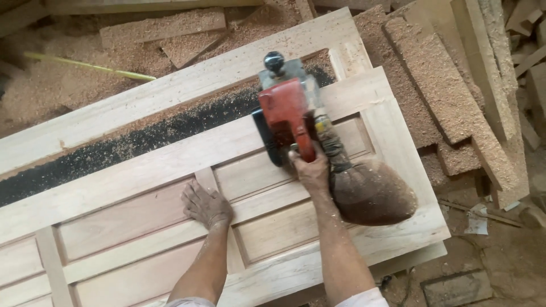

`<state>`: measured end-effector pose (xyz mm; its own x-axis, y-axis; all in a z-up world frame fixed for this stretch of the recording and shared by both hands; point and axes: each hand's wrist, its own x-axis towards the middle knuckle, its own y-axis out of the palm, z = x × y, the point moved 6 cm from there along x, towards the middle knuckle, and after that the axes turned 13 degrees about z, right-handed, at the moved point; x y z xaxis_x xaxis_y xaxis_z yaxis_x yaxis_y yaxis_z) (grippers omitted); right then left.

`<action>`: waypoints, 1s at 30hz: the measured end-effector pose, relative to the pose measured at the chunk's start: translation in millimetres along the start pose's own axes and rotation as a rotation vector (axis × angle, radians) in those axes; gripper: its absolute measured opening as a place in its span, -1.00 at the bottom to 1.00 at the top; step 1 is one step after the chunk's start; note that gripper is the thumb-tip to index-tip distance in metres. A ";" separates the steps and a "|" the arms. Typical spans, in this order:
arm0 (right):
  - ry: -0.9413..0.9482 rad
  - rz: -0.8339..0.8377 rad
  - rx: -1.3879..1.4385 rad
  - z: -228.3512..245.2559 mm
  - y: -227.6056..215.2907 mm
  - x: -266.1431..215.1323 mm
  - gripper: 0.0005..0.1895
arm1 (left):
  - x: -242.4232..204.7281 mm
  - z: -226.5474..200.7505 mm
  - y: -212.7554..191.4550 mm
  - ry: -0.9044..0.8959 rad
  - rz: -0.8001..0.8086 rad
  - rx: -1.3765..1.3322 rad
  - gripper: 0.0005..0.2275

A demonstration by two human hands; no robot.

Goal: Using a power planer to smooth and level the surface of a wooden door.

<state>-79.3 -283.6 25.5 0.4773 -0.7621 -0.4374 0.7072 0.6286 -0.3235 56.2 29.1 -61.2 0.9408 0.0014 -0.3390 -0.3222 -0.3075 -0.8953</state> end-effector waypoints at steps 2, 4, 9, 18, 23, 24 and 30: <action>-0.015 -0.052 0.012 -2.3 -33.8 19.4 -0.58 | -0.5 -3.8 -2.6 0.000 0.006 0.007 -0.48; -0.028 -0.099 0.020 -7.8 -65.0 37.6 -0.58 | -1.1 -3.6 -2.5 -0.006 0.014 0.015 -0.48; -0.117 -0.239 0.018 43.5 -137.1 28.4 -0.51 | -4.5 -8.0 -6.0 0.026 -0.052 0.024 -0.49; -0.253 -0.119 0.226 1.7 -231.9 97.0 -0.74 | -5.1 -15.9 -12.5 0.024 -0.075 0.097 -0.47; -0.279 -0.106 0.145 -10.3 -236.2 94.8 -0.57 | -4.8 -17.6 -14.1 -0.017 -0.026 0.175 -0.44; -0.345 -0.080 0.104 -11.8 -234.2 95.5 -0.59 | -3.3 -18.2 -15.3 -0.007 0.004 0.147 -0.43; -0.283 -0.046 0.071 -6.6 -185.8 68.8 -0.48 | -5.1 -17.5 -14.3 0.010 0.009 0.061 -0.45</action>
<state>-181.3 -451.8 49.9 0.5631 -0.8090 -0.1686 0.7619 0.5872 -0.2734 57.9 16.9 -41.6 0.9388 -0.0101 -0.3442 -0.3358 -0.2484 -0.9086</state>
